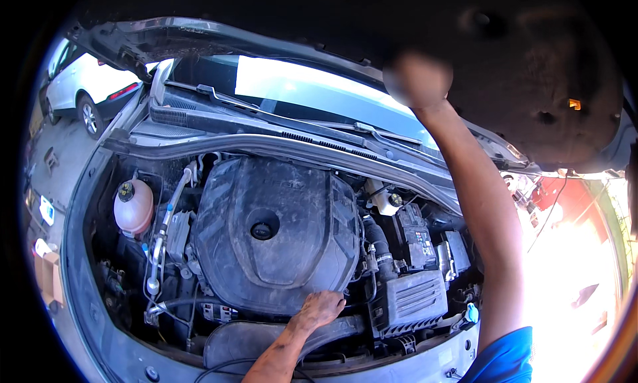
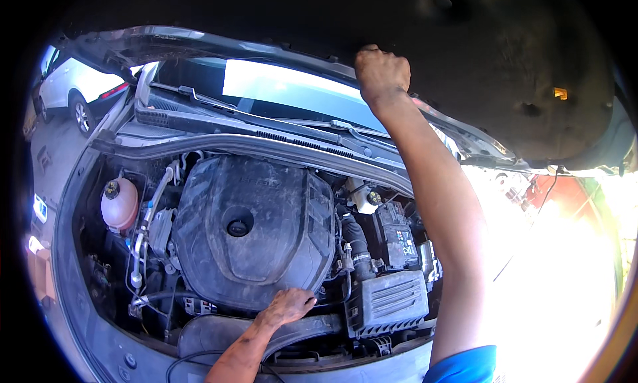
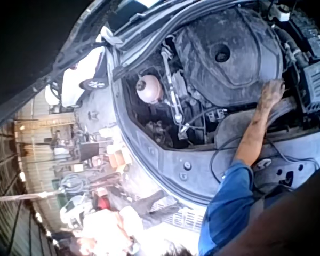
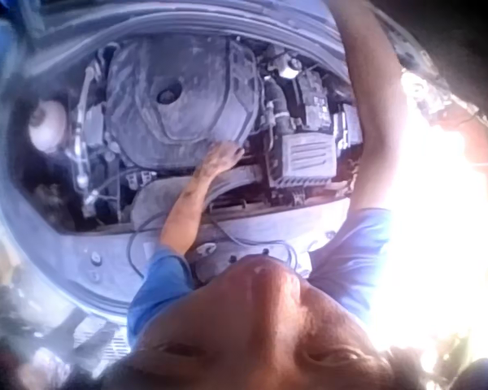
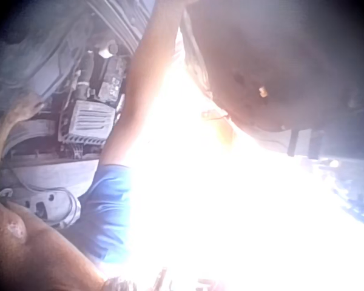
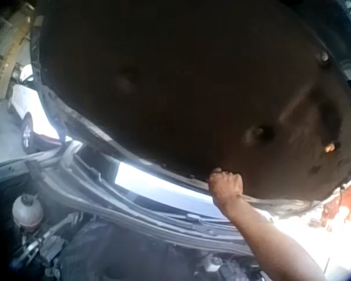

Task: The person uses pliers and their hands to remove and replace clips and plastic components on the underside of a car hood.

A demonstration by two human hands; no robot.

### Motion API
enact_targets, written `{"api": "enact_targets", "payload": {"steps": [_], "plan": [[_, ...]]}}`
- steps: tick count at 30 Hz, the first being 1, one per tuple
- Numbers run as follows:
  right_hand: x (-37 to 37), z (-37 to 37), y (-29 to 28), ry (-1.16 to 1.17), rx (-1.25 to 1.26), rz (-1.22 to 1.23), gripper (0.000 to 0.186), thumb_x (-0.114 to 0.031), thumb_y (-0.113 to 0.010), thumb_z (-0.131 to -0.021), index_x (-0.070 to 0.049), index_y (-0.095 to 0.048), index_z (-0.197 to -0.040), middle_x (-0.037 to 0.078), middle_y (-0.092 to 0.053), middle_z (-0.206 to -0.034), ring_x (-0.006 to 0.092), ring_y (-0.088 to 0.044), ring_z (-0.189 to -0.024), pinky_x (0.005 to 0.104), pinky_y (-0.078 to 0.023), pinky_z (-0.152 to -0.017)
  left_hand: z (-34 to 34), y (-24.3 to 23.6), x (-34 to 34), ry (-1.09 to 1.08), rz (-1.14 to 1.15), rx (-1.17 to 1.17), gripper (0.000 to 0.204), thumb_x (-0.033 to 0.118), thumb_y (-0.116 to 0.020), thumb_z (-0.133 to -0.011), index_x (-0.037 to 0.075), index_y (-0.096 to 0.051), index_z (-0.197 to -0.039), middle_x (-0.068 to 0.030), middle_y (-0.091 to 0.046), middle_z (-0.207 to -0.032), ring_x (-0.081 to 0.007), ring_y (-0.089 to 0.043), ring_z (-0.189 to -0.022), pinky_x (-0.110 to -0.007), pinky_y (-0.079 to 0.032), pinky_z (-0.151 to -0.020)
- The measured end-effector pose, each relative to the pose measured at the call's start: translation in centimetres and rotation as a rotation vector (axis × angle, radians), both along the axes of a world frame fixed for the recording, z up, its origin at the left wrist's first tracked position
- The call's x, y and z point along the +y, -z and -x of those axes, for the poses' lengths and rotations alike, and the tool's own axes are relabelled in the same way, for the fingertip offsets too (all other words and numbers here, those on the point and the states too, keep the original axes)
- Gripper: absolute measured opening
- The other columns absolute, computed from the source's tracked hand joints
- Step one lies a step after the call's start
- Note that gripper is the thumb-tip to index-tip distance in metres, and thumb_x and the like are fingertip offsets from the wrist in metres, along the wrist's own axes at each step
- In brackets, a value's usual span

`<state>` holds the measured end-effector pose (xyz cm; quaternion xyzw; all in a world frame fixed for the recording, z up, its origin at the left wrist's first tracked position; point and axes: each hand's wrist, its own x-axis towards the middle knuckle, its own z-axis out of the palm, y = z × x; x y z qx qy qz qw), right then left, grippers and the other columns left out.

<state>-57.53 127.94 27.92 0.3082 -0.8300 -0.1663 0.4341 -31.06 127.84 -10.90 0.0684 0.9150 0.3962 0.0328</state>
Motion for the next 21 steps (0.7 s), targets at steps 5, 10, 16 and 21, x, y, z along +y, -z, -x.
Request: {"api": "enact_targets", "payload": {"steps": [5, 10, 16, 21], "plan": [[-1.4, -0.8, -0.4, -0.044, 0.077, -0.138, 0.016, -0.004, -0.059, -0.086, -0.002, -0.066, -0.099, 0.015, -0.073, -0.099, 0.0282, -0.071, -0.095, 0.0372, -0.058, -0.075, 0.0, 0.6, 0.0, -0.015, -0.004, 0.032, 0.027, 0.028, -0.055, -0.094, 0.005, -0.068, -0.090, -0.0182, -0.069, -0.089, -0.0387, -0.067, -0.087, -0.050, -0.054, -0.078], [-2.4, 0.7, -0.1, 0.011, 0.035, 0.100, 0.019, -0.012, -0.060, -0.087, -0.003, -0.069, -0.101, 0.016, -0.072, -0.103, 0.0294, -0.070, -0.097, 0.0388, -0.057, -0.081, -0.1, 0.2, 0.0, -0.002, -0.018, 0.030, 0.027, 0.028, -0.055, -0.094, 0.005, -0.068, -0.089, -0.0177, -0.070, -0.089, -0.0377, -0.067, -0.087, -0.049, -0.054, -0.077], [-5.0, -1.6, 1.9, 0.096, -0.359, 0.491, 0.023, -0.021, -0.056, -0.094, -0.006, -0.071, -0.104, 0.018, -0.070, -0.107, 0.0341, -0.068, -0.102, 0.0416, -0.054, -0.087, -0.1, -0.2, -0.7, -0.035, -0.039, 0.036, 0.028, 0.028, -0.055, -0.094, 0.004, -0.068, -0.090, -0.0181, -0.070, -0.089, -0.0378, -0.067, -0.088, -0.049, -0.054, -0.078], [-4.0, -1.6, 4.5, 0.029, -0.532, 0.885, 0.041, -0.035, -0.046, -0.101, 0.002, -0.064, -0.102, 0.017, -0.070, -0.071, 0.0310, -0.072, -0.073, 0.0394, -0.055, -0.076, 0.1, 0.4, -0.4, -0.055, -0.061, 0.063, 0.028, 0.028, -0.055, -0.093, 0.003, -0.068, -0.092, -0.0193, -0.070, -0.089, -0.0389, -0.067, -0.087, -0.049, -0.054, -0.079]]}}
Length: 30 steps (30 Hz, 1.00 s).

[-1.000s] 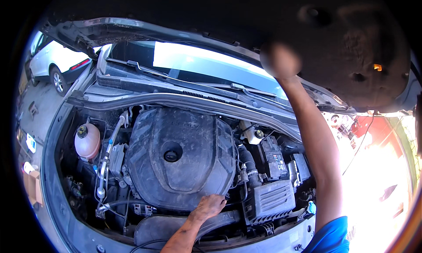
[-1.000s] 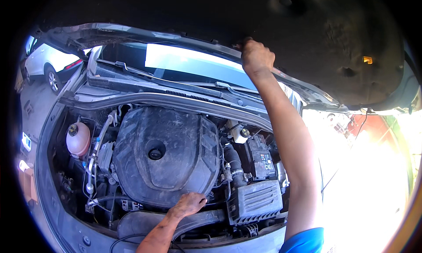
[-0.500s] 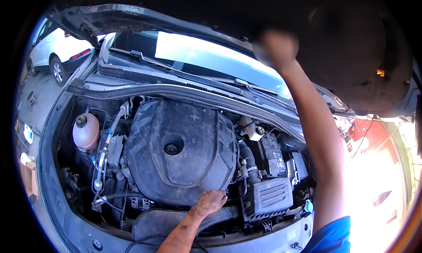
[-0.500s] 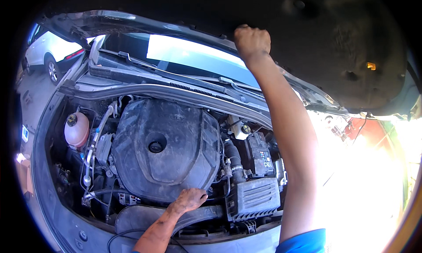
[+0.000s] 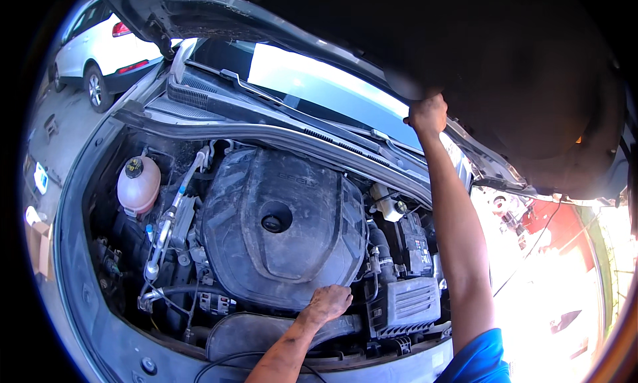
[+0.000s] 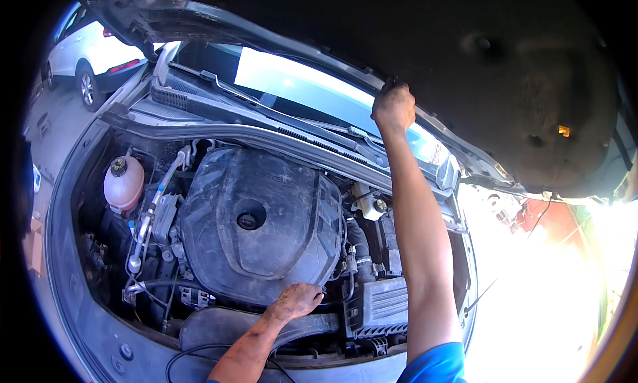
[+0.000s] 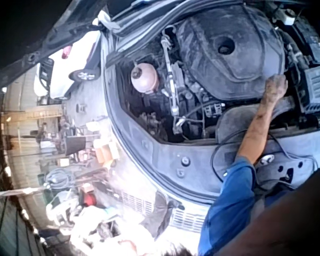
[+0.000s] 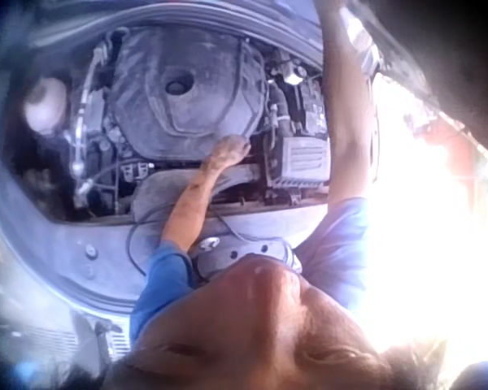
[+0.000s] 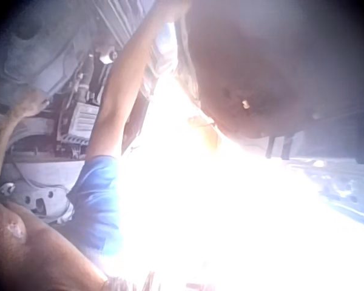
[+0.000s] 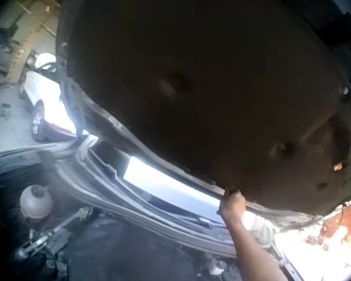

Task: The person uses pliers and their hands to remove and replace clips and plastic components on the underside of a car hood.

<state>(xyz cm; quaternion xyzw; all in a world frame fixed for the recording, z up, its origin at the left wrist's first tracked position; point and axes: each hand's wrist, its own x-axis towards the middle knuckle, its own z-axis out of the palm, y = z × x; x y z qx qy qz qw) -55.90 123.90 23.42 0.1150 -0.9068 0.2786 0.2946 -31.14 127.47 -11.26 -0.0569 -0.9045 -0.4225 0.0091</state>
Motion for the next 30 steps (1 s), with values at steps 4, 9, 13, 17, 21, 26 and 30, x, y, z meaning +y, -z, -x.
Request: {"api": "enact_targets", "payload": {"steps": [4, 9, 13, 17, 21, 26, 30], "plan": [[0.9, -0.1, 0.2, -0.157, -0.089, 0.378, 0.039, -0.032, -0.045, -0.102, 0.003, -0.061, -0.100, 0.014, -0.065, -0.063, 0.0233, -0.066, -0.047, 0.0318, -0.052, -0.041, 0.2, 0.9, 0.3, 0.002, -0.012, 0.039, 0.026, 0.026, -0.056, -0.092, 0.003, -0.068, -0.091, -0.0200, -0.069, -0.089, -0.0390, -0.067, -0.085, -0.049, -0.054, -0.078], [2.9, 0.8, 0.6, -0.359, -0.165, 0.519, 0.035, -0.029, -0.045, -0.102, 0.003, -0.058, -0.104, 0.014, -0.063, -0.066, 0.0234, -0.067, -0.049, 0.0305, -0.050, -0.037, -0.1, 0.4, -0.1, 0.000, -0.019, 0.020, 0.026, 0.025, -0.055, -0.092, 0.003, -0.069, -0.089, -0.0202, -0.069, -0.088, -0.0385, -0.067, -0.085, -0.050, -0.053, -0.078], [3.3, 1.4, 1.4, -0.351, -0.114, 0.453, 0.034, -0.029, -0.047, -0.102, 0.003, -0.057, -0.106, 0.014, -0.064, -0.068, 0.0237, -0.068, -0.050, 0.0300, -0.049, -0.037, 0.0, 0.2, 0.0, 0.035, 0.010, -0.009, 0.027, 0.026, -0.054, -0.093, 0.003, -0.068, -0.090, -0.0197, -0.069, -0.088, -0.0393, -0.067, -0.086, -0.049, -0.054, -0.079], [2.9, 2.9, 4.1, -0.256, -0.048, 0.422, 0.042, -0.037, -0.048, -0.100, 0.004, -0.056, -0.105, 0.016, -0.067, -0.070, 0.0260, -0.068, -0.051, 0.0338, -0.054, -0.049, 0.0, 0.5, 0.2, 0.001, 0.039, -0.022, 0.027, 0.028, -0.056, -0.093, 0.004, -0.068, -0.090, -0.0192, -0.069, -0.087, -0.0392, -0.067, -0.085, -0.050, -0.053, -0.078], [5.6, 5.3, 6.4, -0.393, -0.022, 0.592, 0.042, -0.036, -0.056, -0.098, 0.004, -0.056, -0.108, 0.011, -0.062, -0.071, 0.0190, -0.064, -0.052, 0.0320, -0.050, -0.042, -0.3, -0.5, 0.1, 0.030, 0.051, -0.005, 0.027, 0.027, -0.056, -0.093, 0.003, -0.068, -0.090, -0.0196, -0.069, -0.086, -0.0399, -0.067, -0.085, -0.050, -0.054, -0.077], [10.5, 7.1, 2.3, -0.281, 0.257, -0.026, 0.038, -0.039, -0.056, -0.097, -0.003, -0.061, -0.110, 0.013, -0.062, -0.076, 0.0239, -0.064, -0.064, 0.0370, -0.050, -0.056, 0.1, 0.4, 0.4, 0.036, 0.054, -0.036, 0.029, 0.032, -0.055, -0.093, 0.006, -0.068, -0.093, -0.0169, -0.070, -0.090, -0.0374, -0.067, -0.089, -0.050, -0.052, -0.078], [9.5, 3.1, -2.3, -0.124, 0.387, -0.425, 0.036, -0.037, -0.056, -0.096, -0.006, -0.068, -0.108, 0.022, -0.068, -0.092, 0.0378, -0.066, -0.083, 0.0454, -0.052, -0.073, 0.1, 0.5, -0.3, 0.014, 0.062, -0.064, 0.030, 0.033, -0.055, -0.093, 0.007, -0.068, -0.095, -0.0168, -0.070, -0.092, -0.0370, -0.066, -0.092, -0.050, -0.052, -0.079]]}}
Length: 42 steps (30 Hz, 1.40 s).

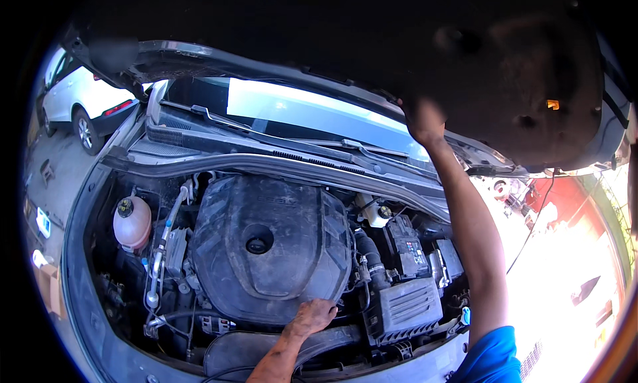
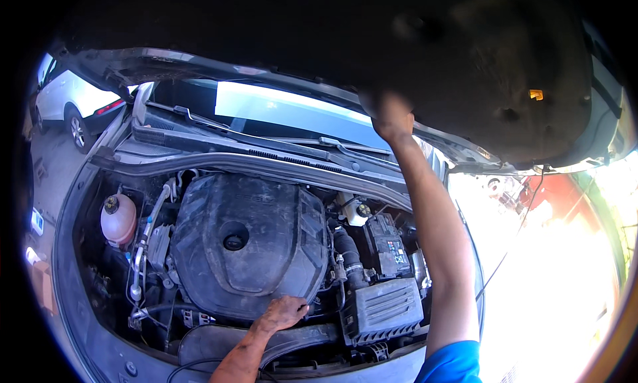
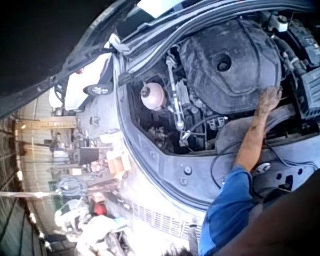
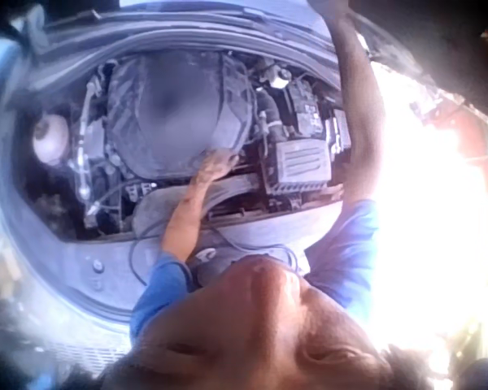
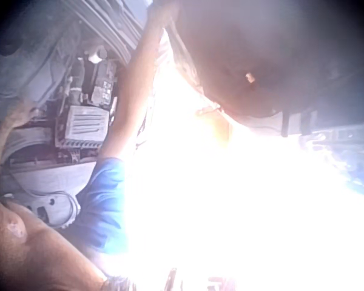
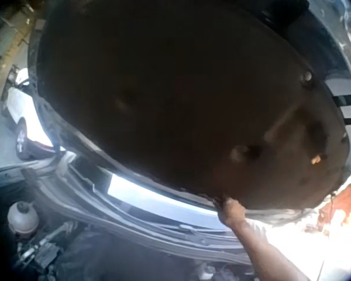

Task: The person uses pliers and their hands to remove and replace clips and plastic components on the underside of a car hood.

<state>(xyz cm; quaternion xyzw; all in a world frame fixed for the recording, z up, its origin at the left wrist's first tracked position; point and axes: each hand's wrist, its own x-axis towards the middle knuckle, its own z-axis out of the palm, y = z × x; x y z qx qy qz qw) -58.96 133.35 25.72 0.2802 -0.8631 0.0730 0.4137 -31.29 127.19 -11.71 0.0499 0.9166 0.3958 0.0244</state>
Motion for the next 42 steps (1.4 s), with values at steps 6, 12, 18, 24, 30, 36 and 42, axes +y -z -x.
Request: {"api": "enact_targets", "payload": {"steps": [6, 12, 18, 24, 30, 36, 42], "plan": [[0.2, -0.1, -1.9, -0.064, 0.113, -0.119, 0.036, -0.040, -0.058, -0.094, -0.008, -0.073, -0.098, 0.019, -0.069, -0.086, 0.0333, -0.068, -0.076, 0.0420, -0.053, -0.066, -0.3, -1.0, 0.1, 0.005, 0.012, -0.032, 0.030, 0.034, -0.055, -0.093, 0.007, -0.069, -0.095, -0.0166, -0.070, -0.092, -0.0373, -0.066, -0.092, -0.050, -0.052, -0.079], [-0.3, 0.0, -2.1, -0.020, 0.086, -0.046, 0.029, -0.034, -0.062, -0.091, -0.008, -0.075, -0.093, 0.016, -0.071, -0.085, 0.0313, -0.069, -0.077, 0.0401, -0.054, -0.067, -0.1, -0.8, 0.0, 0.004, 0.030, -0.029, 0.030, 0.033, -0.055, -0.093, 0.006, -0.068, -0.095, -0.0169, -0.069, -0.091, -0.0375, -0.066, -0.091, -0.050, -0.052, -0.080], [-0.9, 0.9, -2.1, -0.029, 0.160, -0.066, 0.032, -0.035, -0.062, -0.091, -0.006, -0.073, -0.088, 0.016, -0.069, -0.079, 0.0305, -0.067, -0.071, 0.0391, -0.053, -0.062, 0.0, -0.3, 0.5, 0.036, 0.042, -0.006, 0.029, 0.032, -0.056, -0.093, 0.006, -0.068, -0.095, -0.0180, -0.069, -0.090, -0.0384, -0.066, -0.089, -0.050, -0.053, -0.078], [-0.1, 3.4, -1.4, -0.180, 0.426, -0.162, 0.034, -0.033, -0.058, -0.095, -0.003, -0.070, -0.084, 0.016, -0.065, -0.071, 0.0283, -0.063, -0.058, 0.0362, -0.049, -0.050, 0.2, 0.1, 1.0, 0.051, 0.053, -0.022, 0.028, 0.031, -0.056, -0.093, 0.006, -0.068, -0.095, -0.0186, -0.069, -0.089, -0.0387, -0.067, -0.088, -0.049, -0.053, -0.078], [-1.2, 2.9, -1.9, -0.183, 0.512, -0.203, 0.026, -0.027, -0.062, -0.091, -0.005, -0.070, -0.081, 0.014, -0.065, -0.072, 0.0276, -0.062, -0.058, 0.0355, -0.048, -0.049, 0.2, -0.4, 1.2, 0.080, 0.055, -0.049, 0.027, 0.030, -0.056, -0.093, 0.007, -0.069, -0.098, -0.0182, -0.070, -0.091, -0.0379, -0.067, -0.089, -0.048, -0.053, -0.081], [-1.9, 2.7, -2.5, -0.164, 0.462, -0.211, 0.026, -0.030, -0.065, -0.088, -0.006, -0.070, -0.079, 0.012, -0.063, -0.068, 0.0269, -0.063, -0.058, 0.0351, -0.047, -0.047, 0.4, -0.5, 1.6, 0.066, 0.077, -0.075, 0.026, 0.029, -0.057, -0.093, 0.008, -0.070, -0.101, -0.0178, -0.070, -0.092, -0.0374, -0.067, -0.090, -0.048, -0.053, -0.082], [-0.9, 2.5, -2.8, -0.244, 0.522, -0.331, 0.015, -0.021, -0.066, -0.083, -0.007, -0.071, -0.081, 0.013, -0.066, -0.072, 0.0274, -0.065, -0.063, 0.0370, -0.051, -0.053, 0.5, -0.3, 2.0, 0.072, 0.093, -0.112, 0.027, 0.030, -0.055, -0.094, 0.008, -0.070, -0.100, -0.0191, -0.070, -0.093, -0.0388, -0.067, -0.090, -0.049, -0.053, -0.082]]}}
